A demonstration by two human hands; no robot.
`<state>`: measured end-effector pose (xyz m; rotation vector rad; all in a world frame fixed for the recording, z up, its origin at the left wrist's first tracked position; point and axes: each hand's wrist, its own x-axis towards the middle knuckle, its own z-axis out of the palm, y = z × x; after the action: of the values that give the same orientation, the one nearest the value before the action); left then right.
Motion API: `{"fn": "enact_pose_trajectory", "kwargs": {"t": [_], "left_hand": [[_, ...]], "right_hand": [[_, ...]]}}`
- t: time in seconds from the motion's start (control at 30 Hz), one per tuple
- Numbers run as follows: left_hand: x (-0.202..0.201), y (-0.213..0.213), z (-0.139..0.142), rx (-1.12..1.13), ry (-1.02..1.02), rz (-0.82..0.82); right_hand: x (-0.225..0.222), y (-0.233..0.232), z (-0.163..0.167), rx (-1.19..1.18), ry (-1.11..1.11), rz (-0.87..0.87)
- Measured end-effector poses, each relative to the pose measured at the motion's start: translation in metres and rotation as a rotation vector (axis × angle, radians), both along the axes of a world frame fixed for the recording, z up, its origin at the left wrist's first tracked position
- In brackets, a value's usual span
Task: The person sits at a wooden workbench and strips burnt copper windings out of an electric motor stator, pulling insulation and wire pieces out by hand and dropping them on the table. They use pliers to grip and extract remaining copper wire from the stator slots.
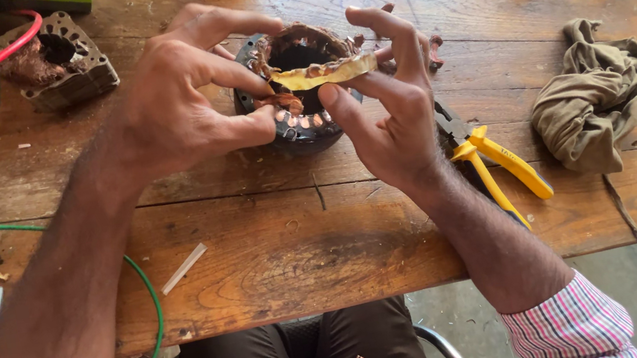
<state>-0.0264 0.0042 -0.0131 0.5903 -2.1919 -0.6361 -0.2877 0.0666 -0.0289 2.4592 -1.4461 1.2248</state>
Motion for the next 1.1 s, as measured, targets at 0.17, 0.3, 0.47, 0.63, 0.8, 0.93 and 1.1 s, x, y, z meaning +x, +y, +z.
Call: {"fn": "enact_pose_trajectory", "kwargs": {"t": [0.17,0.3,0.47,0.63,0.8,0.93,1.1], "left_hand": [[-0.001,0.0,0.0,0.078,0.008,-0.018],[-0.001,0.002,0.001,0.039,0.022,0.003],[0.0,0.002,0.004,0.12,0.022,0.031],[-0.003,0.004,0.0,0.161,0.102,0.028],[-0.005,0.008,-0.001,0.17,0.167,0.045],[-0.003,0.012,0.004,0.186,0.177,0.069],[-0.005,0.013,0.002,0.169,0.185,0.091]], "right_hand": [[-0.005,-0.003,0.008,-0.174,0.035,0.095],[-0.015,0.001,0.029,-0.335,0.045,0.178],[-0.036,0.065,0.037,-0.012,0.008,-0.224],[-0.064,0.105,0.009,0.154,0.159,-0.581],[-0.089,0.129,0.009,0.392,0.207,-0.691],[-0.089,0.137,0.013,0.26,0.373,-0.579],[-0.081,0.149,0.02,0.35,0.15,-0.65]]}}
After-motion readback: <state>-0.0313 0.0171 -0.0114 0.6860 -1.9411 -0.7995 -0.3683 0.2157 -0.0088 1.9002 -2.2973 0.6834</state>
